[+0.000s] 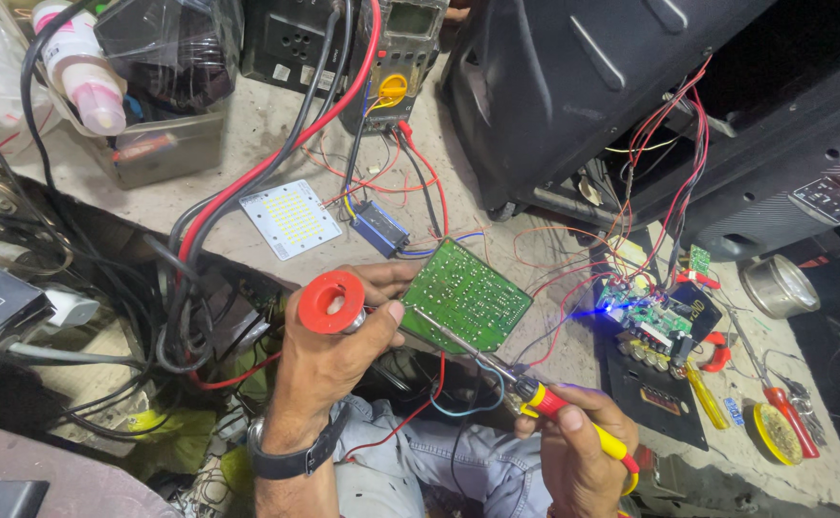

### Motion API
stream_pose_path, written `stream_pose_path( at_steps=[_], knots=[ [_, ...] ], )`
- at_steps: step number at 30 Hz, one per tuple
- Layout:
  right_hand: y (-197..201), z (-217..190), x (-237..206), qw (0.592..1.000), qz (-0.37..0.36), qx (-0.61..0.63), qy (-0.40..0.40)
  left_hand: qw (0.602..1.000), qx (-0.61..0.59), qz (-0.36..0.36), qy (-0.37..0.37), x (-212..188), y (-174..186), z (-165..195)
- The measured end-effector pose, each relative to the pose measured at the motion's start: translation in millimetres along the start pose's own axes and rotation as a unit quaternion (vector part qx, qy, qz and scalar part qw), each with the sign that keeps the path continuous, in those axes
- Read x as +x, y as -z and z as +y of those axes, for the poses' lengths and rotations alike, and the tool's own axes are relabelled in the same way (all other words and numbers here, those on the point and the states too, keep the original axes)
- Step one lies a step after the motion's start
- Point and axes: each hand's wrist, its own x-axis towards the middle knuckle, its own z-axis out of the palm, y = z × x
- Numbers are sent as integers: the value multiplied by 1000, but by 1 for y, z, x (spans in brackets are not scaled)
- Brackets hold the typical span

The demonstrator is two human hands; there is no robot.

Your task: The person holds a green circuit board in their left hand and uses a soldering iron in their right hand to apply solder to various points on the board. The person also holds a spool of solder wire while working on the board.

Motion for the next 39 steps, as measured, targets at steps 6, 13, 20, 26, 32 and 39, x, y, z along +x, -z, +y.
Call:
stream_pose_path(
  at_steps=[6,13,20,26,32,39],
  knots=[
    [1,0,0,1000,10,-7,-5,1000,-6,2,-2,0,0,-4],
    [-1,0,1,1000,6,-6,-2,999,-31,1,-10,-1,0,-6],
    [3,-3,6,999,11,-20,-30,999,-30,-7,-10,-1,0,-6],
    [8,1,12,999,-5,-3,-35,999,-33,-7,-1,0,-1,-7],
    [7,1,16,999,18,-20,-47,1000,-28,-7,-4,0,-1,-9],
    [0,-10,16,998,-17,-40,-38,999,-15,-25,-36,0,1,-10]
  ],
)
